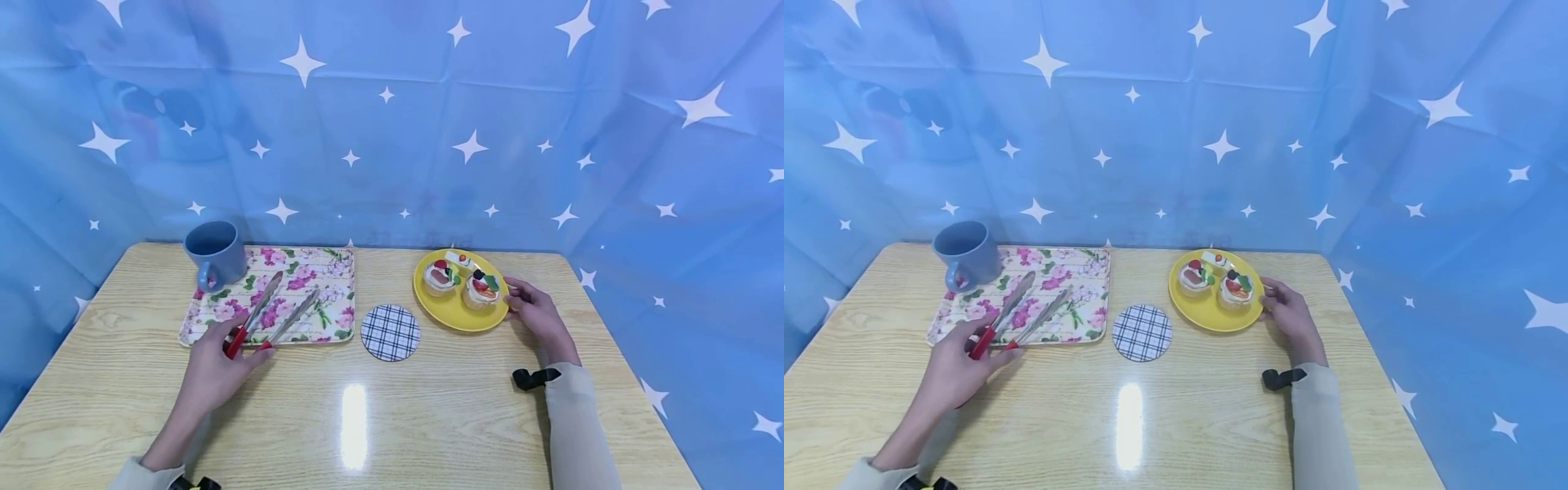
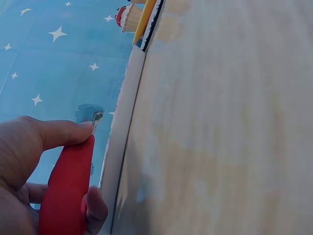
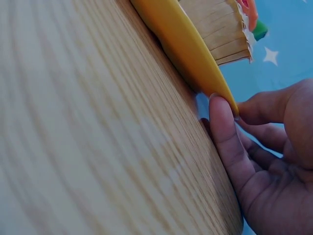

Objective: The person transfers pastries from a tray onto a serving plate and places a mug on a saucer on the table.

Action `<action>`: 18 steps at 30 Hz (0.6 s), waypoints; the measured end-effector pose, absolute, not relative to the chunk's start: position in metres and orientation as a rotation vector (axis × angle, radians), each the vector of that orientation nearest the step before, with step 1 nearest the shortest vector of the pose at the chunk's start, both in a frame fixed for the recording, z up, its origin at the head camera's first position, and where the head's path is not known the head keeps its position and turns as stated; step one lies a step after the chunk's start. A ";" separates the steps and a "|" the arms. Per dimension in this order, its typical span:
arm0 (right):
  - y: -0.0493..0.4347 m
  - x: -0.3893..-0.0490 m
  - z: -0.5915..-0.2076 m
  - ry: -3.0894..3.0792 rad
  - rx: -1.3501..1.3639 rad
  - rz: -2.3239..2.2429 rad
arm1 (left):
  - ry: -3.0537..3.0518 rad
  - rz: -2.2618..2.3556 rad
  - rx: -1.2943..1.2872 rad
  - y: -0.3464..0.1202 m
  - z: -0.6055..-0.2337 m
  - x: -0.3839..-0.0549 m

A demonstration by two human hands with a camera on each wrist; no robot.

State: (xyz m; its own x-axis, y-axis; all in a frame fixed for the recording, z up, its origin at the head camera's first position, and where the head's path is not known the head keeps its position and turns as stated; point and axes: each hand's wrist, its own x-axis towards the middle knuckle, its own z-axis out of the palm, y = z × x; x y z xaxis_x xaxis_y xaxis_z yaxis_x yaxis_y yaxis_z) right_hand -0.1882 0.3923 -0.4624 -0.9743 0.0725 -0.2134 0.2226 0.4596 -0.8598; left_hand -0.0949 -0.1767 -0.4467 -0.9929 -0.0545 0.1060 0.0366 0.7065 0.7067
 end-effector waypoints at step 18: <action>0.392 -0.190 -0.464 2.568 0.247 -1.543 | -2.791 -1.153 0.334 -0.179 -0.446 -0.069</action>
State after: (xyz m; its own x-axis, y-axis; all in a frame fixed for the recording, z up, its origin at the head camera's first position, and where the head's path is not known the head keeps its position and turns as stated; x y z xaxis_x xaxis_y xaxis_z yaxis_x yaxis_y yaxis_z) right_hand -0.1897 0.3923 -0.4641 -0.9774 0.0706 -0.1994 0.2092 0.4620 -0.8619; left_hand -0.0686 -0.1794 -0.4459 -0.9705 -0.2408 0.0118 -0.1623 0.6888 0.7066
